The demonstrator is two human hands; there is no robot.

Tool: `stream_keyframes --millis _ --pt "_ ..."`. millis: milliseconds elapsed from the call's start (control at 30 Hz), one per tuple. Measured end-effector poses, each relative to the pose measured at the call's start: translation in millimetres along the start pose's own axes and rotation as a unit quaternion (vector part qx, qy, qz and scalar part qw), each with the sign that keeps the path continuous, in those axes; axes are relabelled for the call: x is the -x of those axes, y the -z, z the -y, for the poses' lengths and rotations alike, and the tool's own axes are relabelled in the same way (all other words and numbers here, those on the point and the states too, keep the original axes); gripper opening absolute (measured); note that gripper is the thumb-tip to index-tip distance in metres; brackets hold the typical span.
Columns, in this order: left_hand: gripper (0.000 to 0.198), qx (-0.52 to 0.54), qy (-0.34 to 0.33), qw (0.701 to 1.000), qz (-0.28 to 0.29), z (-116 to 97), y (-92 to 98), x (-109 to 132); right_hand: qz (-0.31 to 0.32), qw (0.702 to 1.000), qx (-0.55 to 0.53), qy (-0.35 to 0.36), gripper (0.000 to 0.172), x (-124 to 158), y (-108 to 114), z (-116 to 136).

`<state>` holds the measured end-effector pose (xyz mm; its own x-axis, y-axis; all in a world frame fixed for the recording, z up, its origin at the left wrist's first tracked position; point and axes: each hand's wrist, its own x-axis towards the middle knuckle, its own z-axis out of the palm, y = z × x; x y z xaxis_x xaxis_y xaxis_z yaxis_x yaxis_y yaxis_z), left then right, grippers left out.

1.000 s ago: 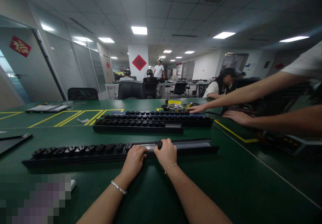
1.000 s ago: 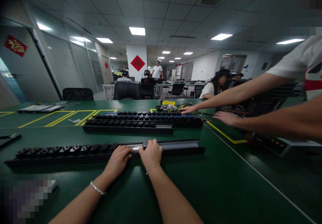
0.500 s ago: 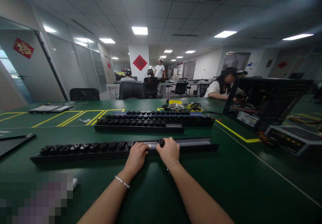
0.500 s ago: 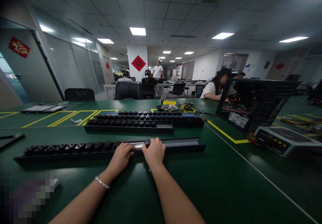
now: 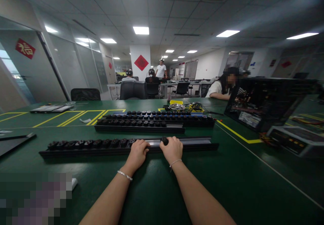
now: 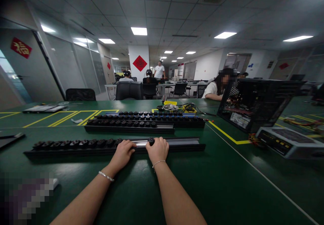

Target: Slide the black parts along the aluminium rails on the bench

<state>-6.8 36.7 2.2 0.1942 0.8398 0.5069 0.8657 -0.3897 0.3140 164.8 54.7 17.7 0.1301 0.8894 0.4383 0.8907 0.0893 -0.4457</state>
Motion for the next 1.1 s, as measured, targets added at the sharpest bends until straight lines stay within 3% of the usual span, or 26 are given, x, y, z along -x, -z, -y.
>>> stream_keyframes --millis 367,600,1100 --pt "0.018 -0.021 -0.008 1.0 -0.008 -2.2 0.5 0.1 -0.02 1.0 0.001 0.005 0.027 1.1 -4.3 -0.6" --pt "0.016 -0.081 0.036 0.996 -0.028 -15.5 1.9 4.0 -0.02 1.0 -0.002 0.004 0.025 -1.8 -5.4 -2.9" --pt "0.021 -0.029 0.024 0.999 -0.035 -6.7 1.4 5.5 -0.034 0.999 0.016 -0.029 0.025 -5.2 1.7 -15.6"
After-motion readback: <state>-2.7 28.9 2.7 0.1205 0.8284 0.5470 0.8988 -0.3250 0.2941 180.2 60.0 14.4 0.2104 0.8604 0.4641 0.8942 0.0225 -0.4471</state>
